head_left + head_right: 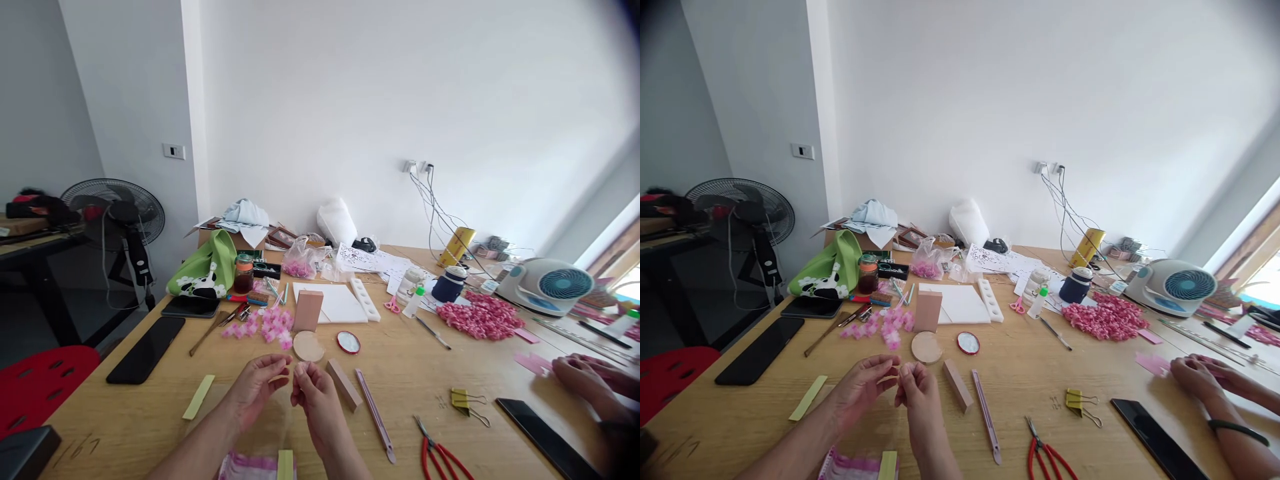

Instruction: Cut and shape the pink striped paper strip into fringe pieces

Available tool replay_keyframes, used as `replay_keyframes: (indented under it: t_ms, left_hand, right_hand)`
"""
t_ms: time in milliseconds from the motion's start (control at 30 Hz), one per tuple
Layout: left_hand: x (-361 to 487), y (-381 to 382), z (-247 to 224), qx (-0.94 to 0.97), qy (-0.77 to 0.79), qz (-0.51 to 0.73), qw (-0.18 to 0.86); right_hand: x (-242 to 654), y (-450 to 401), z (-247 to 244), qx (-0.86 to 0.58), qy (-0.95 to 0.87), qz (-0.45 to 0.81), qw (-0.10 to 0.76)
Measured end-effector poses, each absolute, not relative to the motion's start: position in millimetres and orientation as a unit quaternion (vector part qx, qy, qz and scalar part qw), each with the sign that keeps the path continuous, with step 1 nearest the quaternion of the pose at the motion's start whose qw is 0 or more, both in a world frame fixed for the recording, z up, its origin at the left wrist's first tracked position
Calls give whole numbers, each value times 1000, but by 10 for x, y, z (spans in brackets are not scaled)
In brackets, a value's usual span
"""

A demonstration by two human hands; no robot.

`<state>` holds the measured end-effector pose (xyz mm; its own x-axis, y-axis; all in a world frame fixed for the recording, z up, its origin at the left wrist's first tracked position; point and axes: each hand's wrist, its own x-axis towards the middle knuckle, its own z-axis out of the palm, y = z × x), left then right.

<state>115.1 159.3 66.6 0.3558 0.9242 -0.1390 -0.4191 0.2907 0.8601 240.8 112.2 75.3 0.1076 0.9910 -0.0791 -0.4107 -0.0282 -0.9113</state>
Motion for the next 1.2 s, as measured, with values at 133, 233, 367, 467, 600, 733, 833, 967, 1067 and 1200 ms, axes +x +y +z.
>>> replay_keyframes:
  t_ms: [133,233,367,467,600,733,833,967,1067,1200]
  left_hand:
    - [829,1712,735,454,399,502,619]
    - [607,1741,849,522,422,566,479]
    - [482,1723,1006,805,348,481,23]
    - [484,1737,1028,867,279,411,39]
    - [480,1765,954,868,273,373,179]
    - [449,1770,896,849,303,345,263]
    - [440,1767,900,842,304,322,308]
    - [451,1737,947,838,321,295,328]
    - [461,1708,974,831,346,287,327]
    - [492,1749,922,779,402,287,386]
  right_hand:
    - [2588,1059,789,-438,-364,583,579]
    - [2709,1025,810,-442,-384,606,539]
    - [2818,999,831,-443,-413,647,463]
    - [2877,993,847,-442,-428,664,425]
    - [2949,1005,867,-450,-443,667,395]
    - [3013,1037,863,-460,-452,668,373]
    - [3051,1064,852,-464,-458,669,357]
    - [3068,1082,862,-473,-471,662,342]
    - [3063,1094,886,-487,-489,645,327]
    - [3122,1170,887,-548,-526,574,305]
